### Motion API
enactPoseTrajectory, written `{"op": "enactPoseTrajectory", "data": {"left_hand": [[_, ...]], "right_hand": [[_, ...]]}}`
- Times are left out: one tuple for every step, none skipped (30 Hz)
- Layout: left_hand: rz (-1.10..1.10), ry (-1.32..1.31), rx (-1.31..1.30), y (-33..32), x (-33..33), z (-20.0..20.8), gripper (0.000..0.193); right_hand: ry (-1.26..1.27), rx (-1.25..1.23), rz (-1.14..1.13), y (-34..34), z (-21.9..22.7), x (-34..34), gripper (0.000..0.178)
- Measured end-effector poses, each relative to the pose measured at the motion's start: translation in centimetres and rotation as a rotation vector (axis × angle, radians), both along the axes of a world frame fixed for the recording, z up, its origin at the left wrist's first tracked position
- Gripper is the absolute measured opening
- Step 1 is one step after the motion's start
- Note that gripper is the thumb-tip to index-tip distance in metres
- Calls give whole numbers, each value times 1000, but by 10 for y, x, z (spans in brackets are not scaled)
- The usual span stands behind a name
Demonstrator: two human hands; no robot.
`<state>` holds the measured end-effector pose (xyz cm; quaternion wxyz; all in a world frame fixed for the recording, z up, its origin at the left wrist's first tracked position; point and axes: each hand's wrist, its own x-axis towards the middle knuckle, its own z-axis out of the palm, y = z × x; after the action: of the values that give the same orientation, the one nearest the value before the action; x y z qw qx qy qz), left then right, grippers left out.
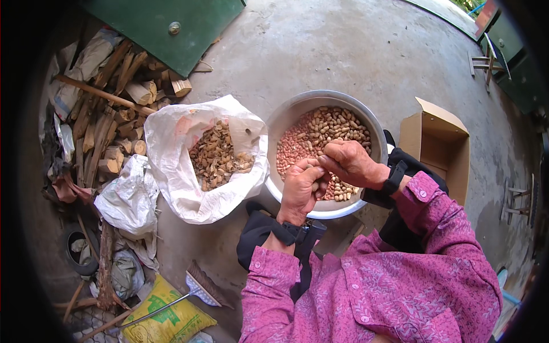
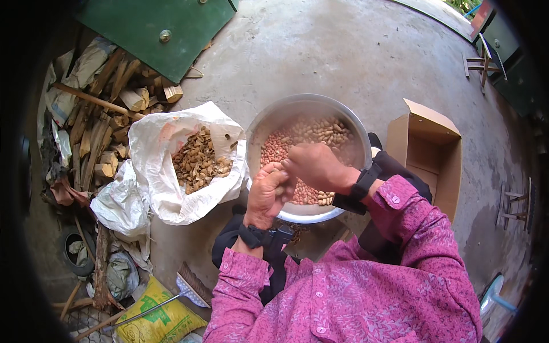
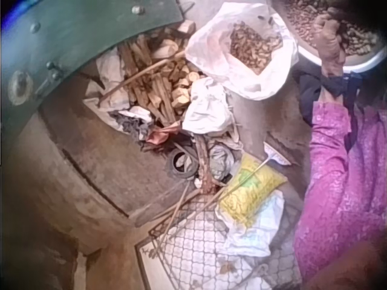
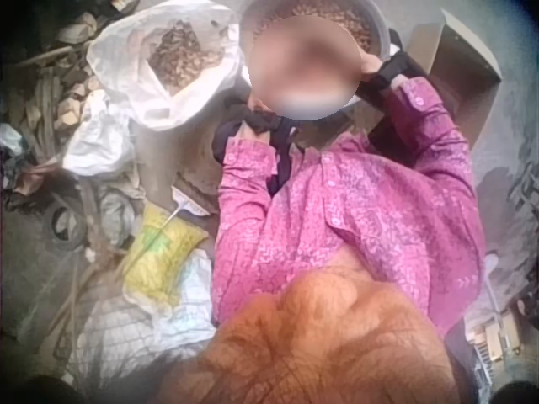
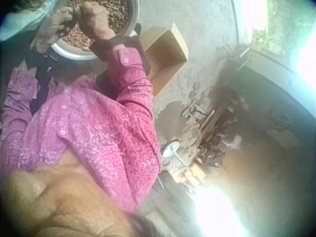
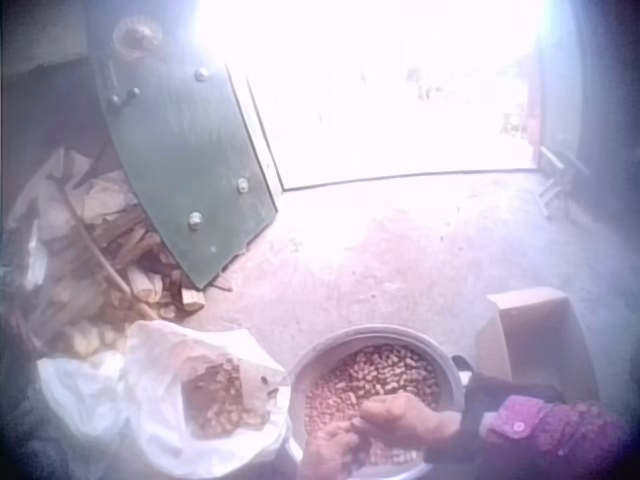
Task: The person sits on the floor and shells peanuts by hand, separating the kernels from the shells. The shells are placed into a white sack, while the kernels are collected in a metal bowl.
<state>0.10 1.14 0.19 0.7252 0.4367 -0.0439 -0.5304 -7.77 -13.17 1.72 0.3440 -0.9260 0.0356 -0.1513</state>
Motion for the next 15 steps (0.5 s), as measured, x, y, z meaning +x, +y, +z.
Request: {"op": "enactPoseTrajectory", "data": {"left_hand": [[6,7,-3,1,0,-1,3],[11,15,-6,2,-1,-2,3],[30,26,-5,2,-2,-2,3],[49,38,-4,2,-2,-3,3],[66,49,-4,1,-3,-3,4],[91,62,-4,-1,-4,-2,3],[116,74,-3,-3,-6,0,4],[142,85,-3,-4,-6,2,4],[158,93,0,-5,-7,2,4],[174,100,3,-6,-7,1,4],[191,107,7,-6,-7,0,4],[205,108,-1,-7,-8,0,4],[218,108,-9,-7,-8,0,5],[231,109,-18,-8,-8,0,5],[238,119,-22,-8,-8,1,4]], "right_hand": [[-25,-13,7,1,0,0,20],[-50,-25,14,2,0,0,19],[-75,-37,21,3,-1,0,18],[-65,-40,2,4,-2,0,17],[-55,-45,-19,4,-4,1,16],[-45,-50,-40,5,-5,1,16],[-66,-60,-42,5,-5,1,15],[-90,-71,-40,6,-5,2,15],[-114,-82,-40,7,-5,3,15],[-125,-93,-45,7,-6,3,15],[-137,-103,-49,8,-7,4,15],[-149,-112,-53,9,-7,4,15],[-142,-91,-60,10,-6,5,15],[-135,-71,-69,11,-5,5,15],[-128,-51,-78,12,-4,6,14]]}}
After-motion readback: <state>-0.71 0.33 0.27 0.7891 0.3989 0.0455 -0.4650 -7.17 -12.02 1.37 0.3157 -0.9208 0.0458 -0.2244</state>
